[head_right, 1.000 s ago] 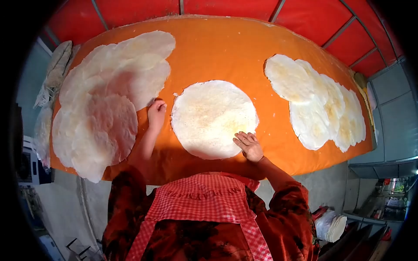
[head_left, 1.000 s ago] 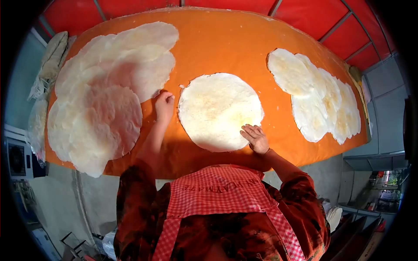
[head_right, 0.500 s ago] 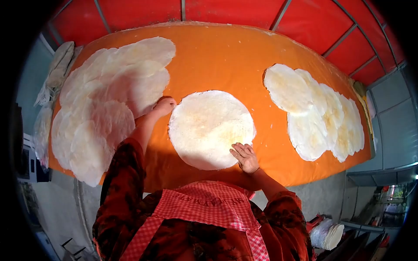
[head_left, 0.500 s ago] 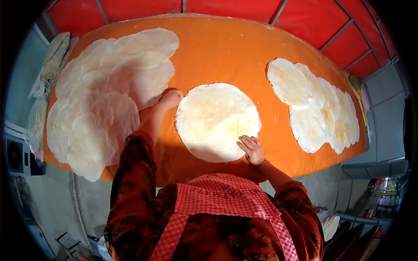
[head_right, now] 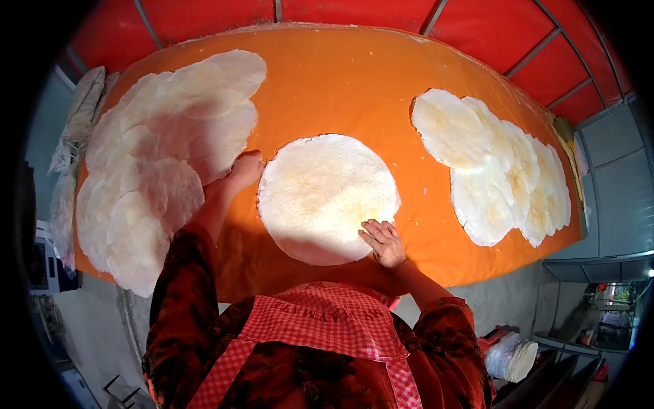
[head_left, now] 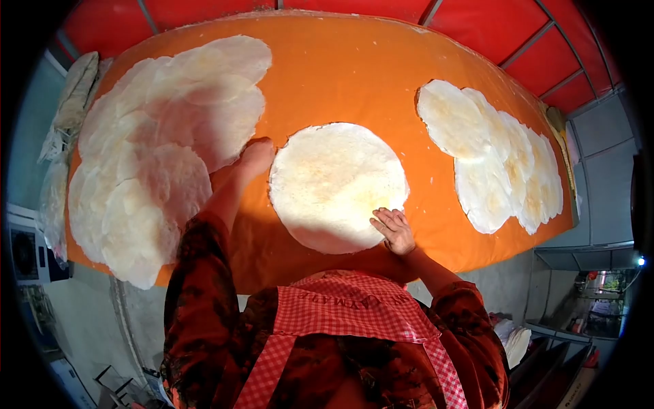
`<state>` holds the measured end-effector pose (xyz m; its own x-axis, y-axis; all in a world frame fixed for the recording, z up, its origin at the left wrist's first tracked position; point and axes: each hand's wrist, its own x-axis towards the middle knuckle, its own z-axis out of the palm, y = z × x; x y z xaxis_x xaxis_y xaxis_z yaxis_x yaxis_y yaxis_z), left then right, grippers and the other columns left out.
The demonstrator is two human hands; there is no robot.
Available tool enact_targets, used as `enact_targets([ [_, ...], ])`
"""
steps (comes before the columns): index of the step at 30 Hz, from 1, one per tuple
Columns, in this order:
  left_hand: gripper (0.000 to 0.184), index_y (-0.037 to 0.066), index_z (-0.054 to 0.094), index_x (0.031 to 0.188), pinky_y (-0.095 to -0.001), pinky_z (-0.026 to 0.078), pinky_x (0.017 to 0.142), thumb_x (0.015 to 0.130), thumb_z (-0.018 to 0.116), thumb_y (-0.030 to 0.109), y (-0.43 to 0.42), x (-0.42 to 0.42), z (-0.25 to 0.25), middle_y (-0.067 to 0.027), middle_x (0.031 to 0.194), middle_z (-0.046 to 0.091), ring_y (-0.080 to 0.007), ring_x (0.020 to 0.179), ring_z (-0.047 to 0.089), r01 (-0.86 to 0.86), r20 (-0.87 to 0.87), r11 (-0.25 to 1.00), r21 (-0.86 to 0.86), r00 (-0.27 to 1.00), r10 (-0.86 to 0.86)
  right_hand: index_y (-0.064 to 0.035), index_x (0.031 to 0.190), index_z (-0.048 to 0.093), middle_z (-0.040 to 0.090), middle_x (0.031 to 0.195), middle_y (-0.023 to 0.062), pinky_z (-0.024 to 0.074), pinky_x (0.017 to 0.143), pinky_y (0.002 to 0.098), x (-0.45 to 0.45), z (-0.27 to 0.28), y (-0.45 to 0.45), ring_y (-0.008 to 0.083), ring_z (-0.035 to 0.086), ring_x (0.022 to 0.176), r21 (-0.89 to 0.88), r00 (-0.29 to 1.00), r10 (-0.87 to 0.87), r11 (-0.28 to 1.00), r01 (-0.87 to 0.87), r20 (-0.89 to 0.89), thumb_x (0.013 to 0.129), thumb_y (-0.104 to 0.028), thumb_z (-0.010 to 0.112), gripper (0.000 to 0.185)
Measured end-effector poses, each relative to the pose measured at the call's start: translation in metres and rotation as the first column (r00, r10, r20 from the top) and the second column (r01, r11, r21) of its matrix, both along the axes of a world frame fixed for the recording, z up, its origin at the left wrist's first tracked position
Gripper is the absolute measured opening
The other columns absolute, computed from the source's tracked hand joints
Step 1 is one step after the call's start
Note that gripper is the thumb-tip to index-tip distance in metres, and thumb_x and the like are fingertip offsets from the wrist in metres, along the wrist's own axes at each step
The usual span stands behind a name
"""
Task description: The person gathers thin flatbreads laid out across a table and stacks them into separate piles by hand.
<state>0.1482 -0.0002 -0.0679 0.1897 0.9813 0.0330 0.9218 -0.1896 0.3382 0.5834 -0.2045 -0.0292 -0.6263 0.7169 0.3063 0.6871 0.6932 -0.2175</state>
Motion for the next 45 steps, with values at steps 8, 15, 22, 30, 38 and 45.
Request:
enact_targets([
  [8, 0.022, 0.003, 0.063, 0.088, -0.0318, 0.05, 0.056, 0.092, 0.056, 0.023, -0.016, -0.009, 0.041, -0.0059, 0.073, 0.064, -0.0172, 0.06, 0.06, -0.036, 0.404, 0.883, -0.469, 0.88, 0.25, -0.0091, 0.119, 0.063, 0.056, 0.13, 0.0084, 0.0359, 0.1, 0.0427, -0.003, 0.004, 0.001, 0.0264, 0.051, 0.122, -0.057, 1.0, -0.011, 0.998, 0.011, 0.004, 0.07, 0.002, 0.059, 0.05],
  [15, 0.021, 0.002, 0.063, 0.087, -0.0291, 0.048, 0.053, 0.091, 0.057, 0.022, -0.02, -0.003, 0.049, -0.0042, 0.07, 0.062, -0.0133, 0.056, 0.057, -0.009, 0.424, 0.877, -0.48, 0.873, 0.241, -0.0092, 0.119, 0.063, 0.057, 0.129, 0.009, 0.0365, 0.098, 0.043, 0.0, -0.002, 0.004, 0.0274, 0.051, 0.122, -0.021, 1.0, 0.012, 1.0, -0.012, 0.0, 0.069, 0.001, 0.058, 0.051],
  [22, 0.018, -0.001, 0.061, 0.086, -0.0382, 0.049, 0.066, 0.085, 0.06, 0.017, -0.01, -0.012, 0.004, -0.0165, 0.075, 0.063, -0.027, 0.068, 0.062, 0.115, 0.38, 0.978, -0.171, 0.924, -0.043, -0.0079, 0.116, 0.064, 0.057, 0.128, 0.0099, 0.0371, 0.097, 0.0428, -0.001, 0.001, 0.004, 0.0279, 0.052, 0.12, -0.021, 1.0, 0.012, 1.0, -0.012, -0.012, 0.068, 0.0, 0.059, 0.049],
  [30, 0.017, 0.0, 0.064, 0.087, -0.0357, 0.051, 0.06, 0.088, 0.059, 0.016, -0.014, 0.005, 0.019, -0.0127, 0.073, 0.063, -0.0232, 0.063, 0.061, -0.128, 0.485, 0.955, -0.267, 0.838, 0.248, -0.0084, 0.117, 0.064, 0.057, 0.128, 0.0093, 0.0368, 0.098, 0.0421, -0.002, 0.001, 0.003, 0.0273, 0.052, 0.12, -0.032, 1.0, 0.001, 0.999, -0.002, -0.017, 0.069, 0.001, 0.059, 0.049],
  [38, 0.017, -0.001, 0.064, 0.085, -0.0306, 0.05, 0.053, 0.091, 0.056, 0.013, -0.009, 0.017, 0.039, -0.0062, 0.07, 0.063, -0.0166, 0.059, 0.059, -0.135, 0.549, 0.862, -0.488, 0.721, 0.423, -0.0078, 0.116, 0.065, 0.058, 0.127, 0.0094, 0.0378, 0.097, 0.0416, -0.001, -0.001, 0.004, 0.0266, 0.053, 0.119, -0.004, 1.0, 0.004, 1.0, -0.004, -0.013, 0.071, 0.003, 0.058, 0.047],
  [45, 0.019, -0.002, 0.064, 0.086, -0.0385, 0.05, 0.067, 0.083, 0.062, 0.017, -0.001, 0.018, 0.02, -0.0192, 0.079, 0.065, -0.0299, 0.07, 0.064, -0.099, 0.137, 0.995, 0.015, 0.986, 0.096, -0.0081, 0.115, 0.065, 0.059, 0.126, 0.0089, 0.0387, 0.096, 0.041, -0.002, -0.002, 0.005, 0.0262, 0.054, 0.118, 0.013, 1.0, 0.006, 1.0, -0.006, -0.023, 0.071, 0.003, 0.058, 0.045],
])
